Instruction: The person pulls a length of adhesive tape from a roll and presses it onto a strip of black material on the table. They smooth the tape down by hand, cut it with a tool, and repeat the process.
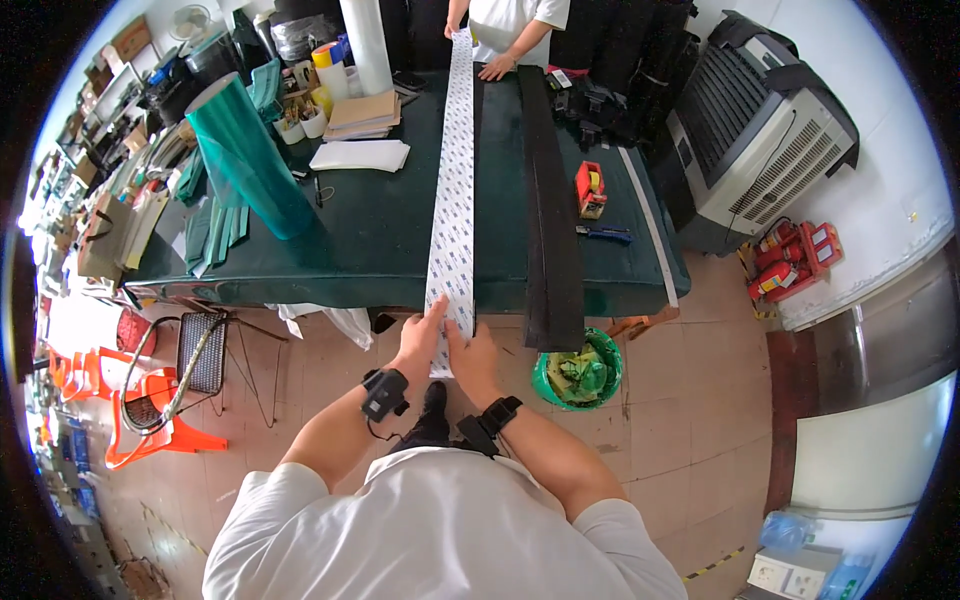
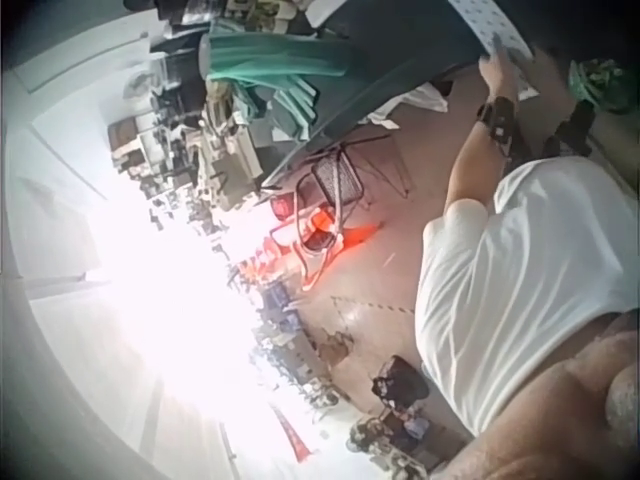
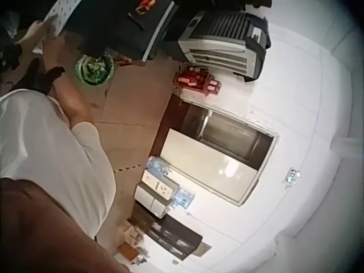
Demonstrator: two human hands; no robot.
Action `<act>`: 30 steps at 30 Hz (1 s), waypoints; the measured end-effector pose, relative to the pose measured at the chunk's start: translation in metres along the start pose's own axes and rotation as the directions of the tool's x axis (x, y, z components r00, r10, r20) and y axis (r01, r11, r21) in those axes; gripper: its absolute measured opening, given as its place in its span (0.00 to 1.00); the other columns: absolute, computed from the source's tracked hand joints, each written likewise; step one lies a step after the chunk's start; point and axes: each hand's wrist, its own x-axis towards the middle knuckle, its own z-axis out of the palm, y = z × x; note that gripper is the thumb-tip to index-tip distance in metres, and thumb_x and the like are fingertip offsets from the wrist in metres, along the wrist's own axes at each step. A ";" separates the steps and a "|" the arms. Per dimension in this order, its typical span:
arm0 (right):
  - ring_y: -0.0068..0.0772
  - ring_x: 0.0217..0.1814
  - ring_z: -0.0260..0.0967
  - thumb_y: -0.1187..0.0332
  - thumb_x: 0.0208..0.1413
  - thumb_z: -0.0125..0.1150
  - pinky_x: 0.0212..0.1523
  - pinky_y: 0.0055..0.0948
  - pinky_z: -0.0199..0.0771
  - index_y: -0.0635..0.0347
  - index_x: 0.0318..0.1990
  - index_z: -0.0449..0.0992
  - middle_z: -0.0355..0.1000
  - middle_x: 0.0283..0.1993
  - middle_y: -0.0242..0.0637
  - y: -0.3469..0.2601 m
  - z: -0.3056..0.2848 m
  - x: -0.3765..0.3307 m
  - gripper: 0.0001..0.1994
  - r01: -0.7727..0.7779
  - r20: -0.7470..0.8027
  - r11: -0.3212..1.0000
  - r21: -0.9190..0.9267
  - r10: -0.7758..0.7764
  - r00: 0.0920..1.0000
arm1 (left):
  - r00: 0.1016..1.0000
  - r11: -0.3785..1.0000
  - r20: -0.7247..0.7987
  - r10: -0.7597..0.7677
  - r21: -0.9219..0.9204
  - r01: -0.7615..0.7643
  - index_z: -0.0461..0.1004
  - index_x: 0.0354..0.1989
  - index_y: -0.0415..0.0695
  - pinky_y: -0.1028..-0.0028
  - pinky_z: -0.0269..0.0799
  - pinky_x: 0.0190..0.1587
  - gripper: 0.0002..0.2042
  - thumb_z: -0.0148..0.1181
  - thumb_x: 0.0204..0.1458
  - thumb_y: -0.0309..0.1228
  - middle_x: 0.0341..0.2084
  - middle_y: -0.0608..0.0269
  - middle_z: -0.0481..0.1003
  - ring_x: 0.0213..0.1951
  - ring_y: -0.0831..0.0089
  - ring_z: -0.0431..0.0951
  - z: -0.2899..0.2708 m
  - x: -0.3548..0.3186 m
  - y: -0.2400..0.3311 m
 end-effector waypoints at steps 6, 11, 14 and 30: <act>0.37 0.44 0.78 0.45 0.60 0.59 0.47 0.37 0.75 0.72 0.48 0.76 0.79 0.41 0.45 -0.019 -0.028 0.029 0.31 -0.266 0.291 0.751 0.604 0.104 0.951 | 0.879 0.752 0.045 0.474 0.499 -0.431 0.69 0.49 0.28 0.60 0.75 0.43 0.32 0.60 0.56 0.53 0.37 0.37 0.78 0.40 0.51 0.81 -0.008 -0.027 -0.018; 0.35 0.43 0.77 0.46 0.60 0.60 0.46 0.38 0.75 0.71 0.48 0.77 0.79 0.41 0.44 -0.026 -0.031 0.049 0.29 -0.621 0.575 0.483 0.617 0.263 0.775 | 0.588 0.288 0.373 0.718 0.610 -0.739 0.68 0.52 0.29 0.63 0.74 0.43 0.28 0.66 0.55 0.43 0.38 0.51 0.78 0.39 0.64 0.79 -0.034 -0.027 -0.047; 0.36 0.41 0.78 0.47 0.60 0.60 0.45 0.39 0.75 0.70 0.47 0.77 0.80 0.40 0.44 -0.022 -0.023 0.042 0.28 -0.522 0.434 0.655 0.547 0.312 0.845 | 0.718 0.559 0.284 0.636 0.471 -0.682 0.69 0.51 0.30 0.61 0.74 0.43 0.30 0.62 0.56 0.49 0.39 0.39 0.77 0.40 0.55 0.80 -0.028 -0.026 -0.042; 0.44 0.43 0.78 0.46 0.58 0.62 0.45 0.39 0.75 0.68 0.51 0.76 0.79 0.42 0.49 0.000 -0.010 0.034 0.29 -0.191 0.241 0.745 0.639 0.042 0.970 | 0.857 0.690 0.008 0.516 0.589 -0.421 0.72 0.42 0.29 0.57 0.74 0.41 0.31 0.60 0.56 0.54 0.38 0.31 0.76 0.41 0.43 0.79 -0.006 -0.024 -0.013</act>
